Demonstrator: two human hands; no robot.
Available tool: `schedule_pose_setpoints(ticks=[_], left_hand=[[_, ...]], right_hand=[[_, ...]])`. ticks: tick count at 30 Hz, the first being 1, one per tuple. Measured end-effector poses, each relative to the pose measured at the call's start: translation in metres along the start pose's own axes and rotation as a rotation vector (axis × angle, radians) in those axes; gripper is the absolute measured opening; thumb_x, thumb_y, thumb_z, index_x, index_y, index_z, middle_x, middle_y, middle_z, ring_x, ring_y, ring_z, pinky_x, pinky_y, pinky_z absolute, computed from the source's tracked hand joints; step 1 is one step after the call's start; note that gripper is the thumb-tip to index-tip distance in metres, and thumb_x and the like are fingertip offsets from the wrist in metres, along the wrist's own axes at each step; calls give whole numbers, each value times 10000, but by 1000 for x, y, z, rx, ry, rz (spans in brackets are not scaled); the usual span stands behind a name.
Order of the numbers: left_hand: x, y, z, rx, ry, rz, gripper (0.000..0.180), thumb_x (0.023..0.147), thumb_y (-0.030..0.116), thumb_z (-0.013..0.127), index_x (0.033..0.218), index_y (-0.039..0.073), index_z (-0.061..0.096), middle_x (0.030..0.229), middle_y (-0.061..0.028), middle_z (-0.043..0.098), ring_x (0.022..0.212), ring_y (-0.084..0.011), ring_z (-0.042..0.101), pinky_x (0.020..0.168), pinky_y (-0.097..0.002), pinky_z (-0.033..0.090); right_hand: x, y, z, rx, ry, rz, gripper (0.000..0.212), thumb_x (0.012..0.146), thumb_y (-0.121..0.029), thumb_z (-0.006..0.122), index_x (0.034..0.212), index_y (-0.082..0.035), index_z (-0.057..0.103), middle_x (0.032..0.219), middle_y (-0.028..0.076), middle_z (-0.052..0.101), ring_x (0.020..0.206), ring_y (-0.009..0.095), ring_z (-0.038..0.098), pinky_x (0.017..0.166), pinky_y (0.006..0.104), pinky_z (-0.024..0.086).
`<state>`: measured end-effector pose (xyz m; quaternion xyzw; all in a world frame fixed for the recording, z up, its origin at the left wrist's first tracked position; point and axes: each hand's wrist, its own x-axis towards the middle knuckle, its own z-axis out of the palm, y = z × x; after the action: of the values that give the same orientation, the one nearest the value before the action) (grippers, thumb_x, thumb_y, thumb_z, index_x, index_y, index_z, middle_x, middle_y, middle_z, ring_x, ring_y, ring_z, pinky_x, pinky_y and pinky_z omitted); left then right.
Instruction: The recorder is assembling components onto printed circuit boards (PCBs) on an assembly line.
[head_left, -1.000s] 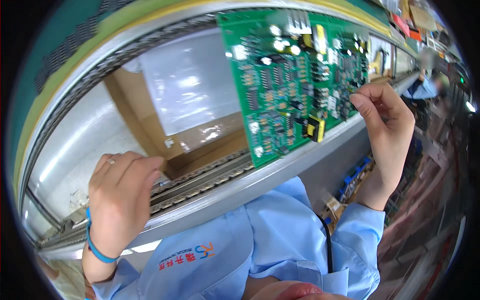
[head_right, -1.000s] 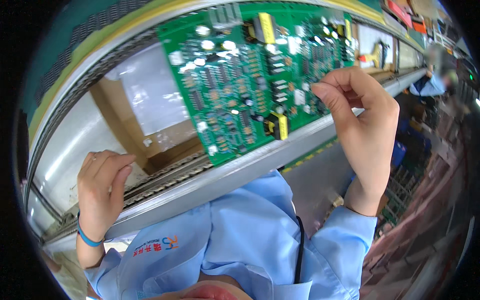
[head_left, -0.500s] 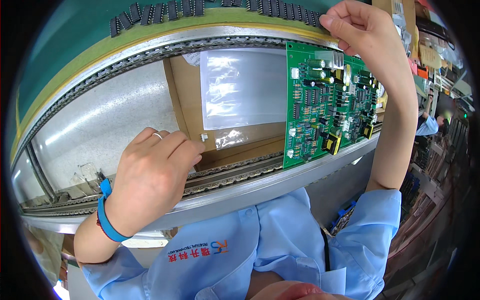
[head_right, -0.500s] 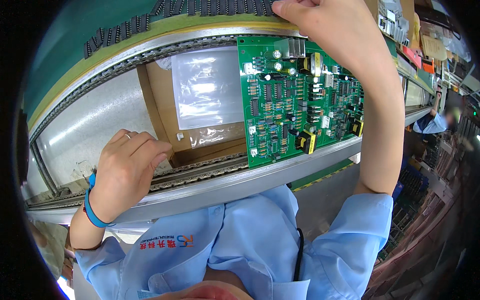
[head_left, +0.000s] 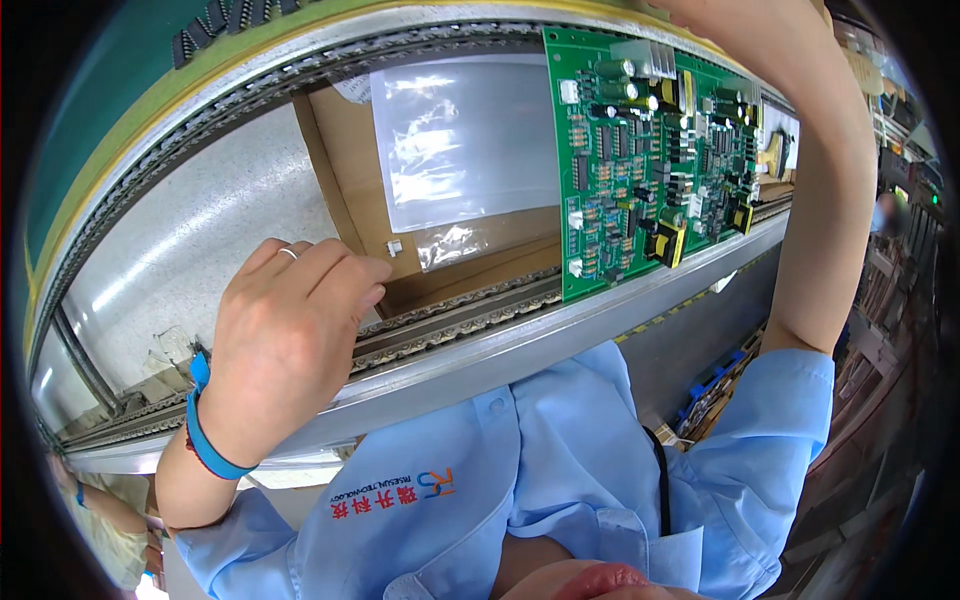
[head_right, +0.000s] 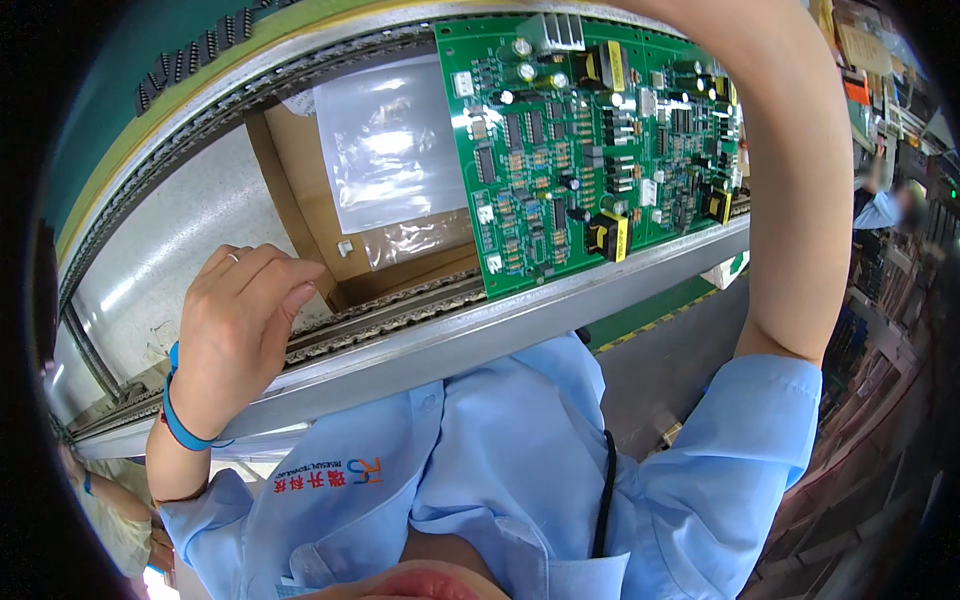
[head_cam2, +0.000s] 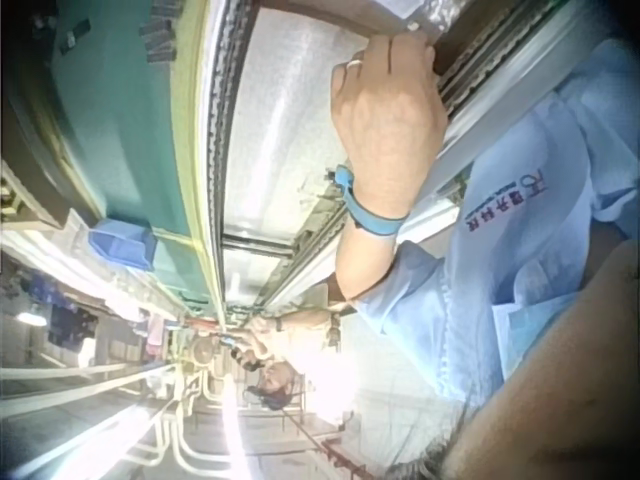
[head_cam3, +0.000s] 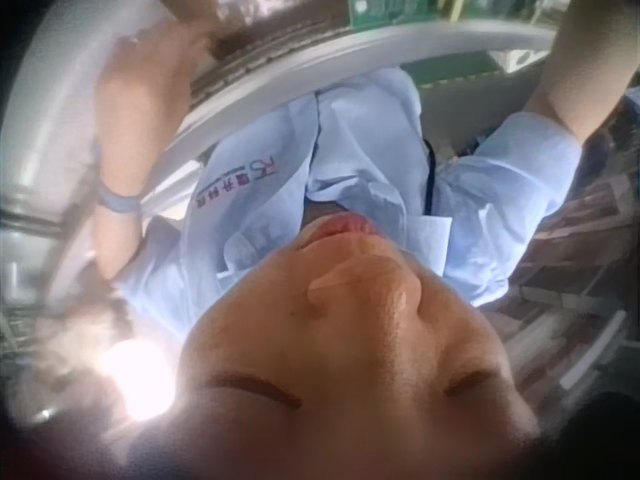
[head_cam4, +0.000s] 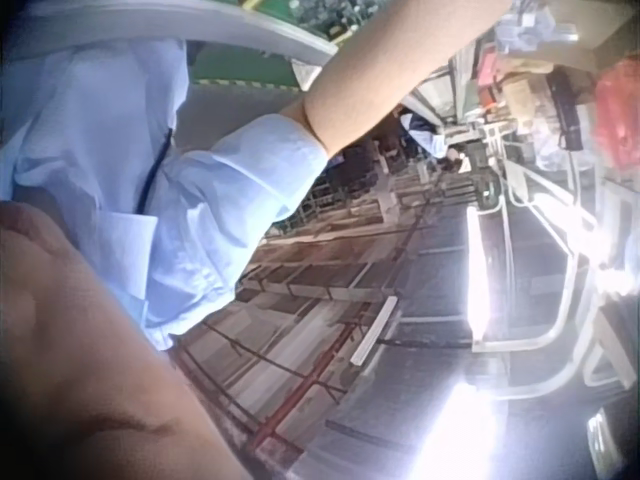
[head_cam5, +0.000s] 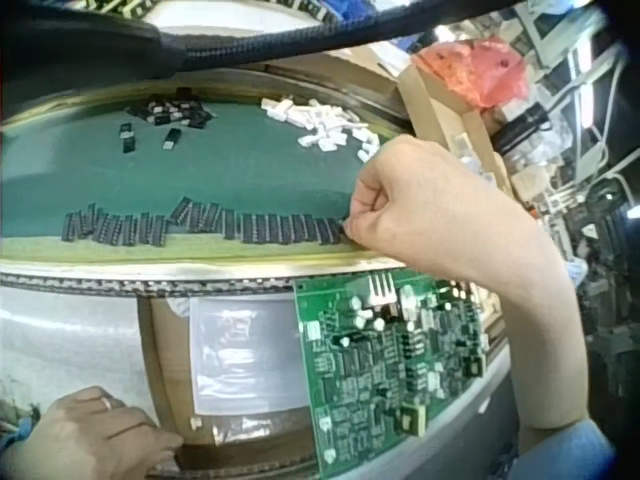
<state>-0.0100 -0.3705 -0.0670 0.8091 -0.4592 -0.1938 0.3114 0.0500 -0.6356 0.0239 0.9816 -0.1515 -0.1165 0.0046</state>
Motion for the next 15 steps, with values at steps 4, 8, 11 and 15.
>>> schedule_pose_setpoints(ticks=[4, 8, 11, 15], left_hand=[[1, -1, 0, 5, 22, 55, 195, 738, 8, 736, 913, 49, 660, 780, -84, 599, 670, -264, 585, 668, -364, 449], [-6, 8, -2, -9, -5, -41, 188, 746, -6, 730, 916, 39, 662, 778, -83, 608, 694, -270, 591, 661, -363, 438], [-15, -1, -4, -200, -25, -93, 156, 776, -22, 707, 919, 27, 670, 777, -92, 621, 701, -267, 585, 651, -354, 424], [-27, -14, -8, -247, 40, -206, 116, 820, -14, 682, 930, 25, 680, 774, -99, 620, 685, -253, 552, 636, -345, 402]], right_hand=[[-27, 24, -20, -77, -17, 64, 145, 798, -110, 667, 786, 8, 751, 706, 162, 712, 601, 235, 668, 616, 350, 534], [-88, 65, 5, 299, 24, -138, 147, 897, -119, 687, 937, 22, 691, 812, -12, 659, 746, 50, 565, 647, 213, 428], [-141, 55, 26, 560, -83, 160, 75, 840, -30, 711, 875, 28, 680, 760, 35, 670, 690, 78, 605, 631, 225, 472], [-171, 43, 43, 580, -115, 233, 56, 813, 6, 717, 848, 36, 685, 724, 28, 653, 666, 60, 574, 629, 224, 461]])
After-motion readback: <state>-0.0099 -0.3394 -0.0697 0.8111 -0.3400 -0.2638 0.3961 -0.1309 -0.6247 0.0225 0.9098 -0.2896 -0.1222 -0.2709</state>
